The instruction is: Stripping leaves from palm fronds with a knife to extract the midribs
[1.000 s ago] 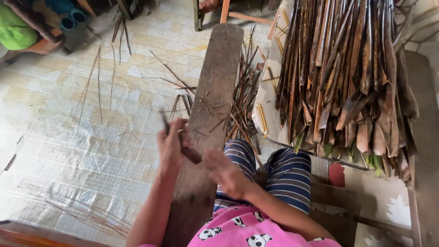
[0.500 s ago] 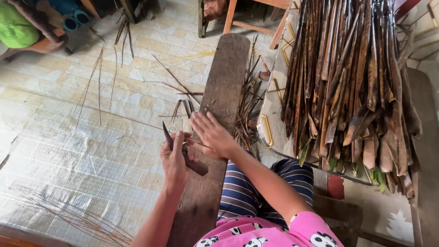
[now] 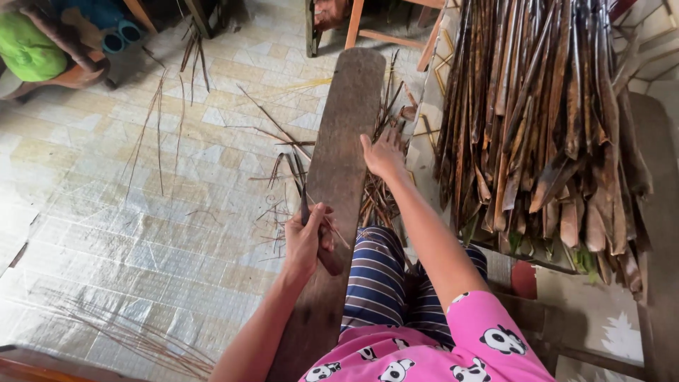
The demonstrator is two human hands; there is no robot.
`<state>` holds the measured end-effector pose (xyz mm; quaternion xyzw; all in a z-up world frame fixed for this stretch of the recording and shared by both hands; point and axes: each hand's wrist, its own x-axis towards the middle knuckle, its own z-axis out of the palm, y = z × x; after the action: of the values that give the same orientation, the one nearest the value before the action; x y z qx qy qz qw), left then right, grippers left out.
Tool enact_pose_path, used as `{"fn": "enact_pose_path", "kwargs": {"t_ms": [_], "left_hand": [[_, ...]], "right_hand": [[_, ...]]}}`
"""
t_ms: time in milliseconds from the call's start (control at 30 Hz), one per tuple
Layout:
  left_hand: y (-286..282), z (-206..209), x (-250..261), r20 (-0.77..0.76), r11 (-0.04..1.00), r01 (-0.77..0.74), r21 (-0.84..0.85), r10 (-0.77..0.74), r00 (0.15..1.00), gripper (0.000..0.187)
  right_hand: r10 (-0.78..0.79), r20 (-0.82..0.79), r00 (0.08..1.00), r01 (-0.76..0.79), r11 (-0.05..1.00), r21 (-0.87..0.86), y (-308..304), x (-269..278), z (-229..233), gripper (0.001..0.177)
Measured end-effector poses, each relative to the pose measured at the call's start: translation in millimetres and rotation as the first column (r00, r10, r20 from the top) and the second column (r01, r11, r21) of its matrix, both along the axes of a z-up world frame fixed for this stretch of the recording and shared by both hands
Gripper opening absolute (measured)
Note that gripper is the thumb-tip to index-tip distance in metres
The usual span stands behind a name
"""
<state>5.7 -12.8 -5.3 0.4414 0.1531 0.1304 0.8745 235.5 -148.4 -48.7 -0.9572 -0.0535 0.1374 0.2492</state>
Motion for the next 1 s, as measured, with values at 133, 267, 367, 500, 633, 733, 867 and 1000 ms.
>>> {"fn": "enact_pose_path", "kwargs": {"t_ms": [133,267,367,500,633,733,867,1000], "left_hand": [[2,9,1,-0.035,0.999,-0.022,-0.041,0.021,0.999,0.020],[10,15,0,-0.042,0.993,-0.108,-0.058,0.105,0.994,0.021],[12,24,-5,-0.050,0.992,-0.115,-0.058,0.113,0.992,0.021],[12,18,-4,-0.042,0.996,-0.076,-0.054,0.074,0.996,0.022],[15,23,-3,-0.052,0.997,-0.071,-0.031,0.069,0.996,0.022],[17,32,-3,-0.088,1.000,0.009,-0.023,-0.011,0.996,0.025],[18,32,-4,-0.091,1.000,0.013,-0.002,-0.013,0.996,0.026],[14,48,-8,-0.131,1.000,0.028,0.015,-0.026,0.991,0.025]], "right_hand": [[-0.016,0.316,0.949,0.034,0.998,-0.050,26,-56,44,0.080],[0.369,0.743,0.558,-0.301,0.925,-0.234,48,-140,46,0.067],[0.596,0.664,0.451,-0.493,0.787,-0.372,58,-164,20,0.073],[0.714,0.557,0.425,-0.537,0.694,-0.480,68,-131,35,0.076],[0.667,0.435,0.605,-0.487,0.742,-0.461,75,-59,40,0.079],[0.570,0.110,0.814,-0.482,0.770,-0.417,65,-25,73,0.077],[0.271,0.158,0.950,-0.228,0.943,-0.243,41,14,35,0.075],[-0.089,0.085,0.992,0.074,0.985,0.159,33,1,13,0.075]]}}
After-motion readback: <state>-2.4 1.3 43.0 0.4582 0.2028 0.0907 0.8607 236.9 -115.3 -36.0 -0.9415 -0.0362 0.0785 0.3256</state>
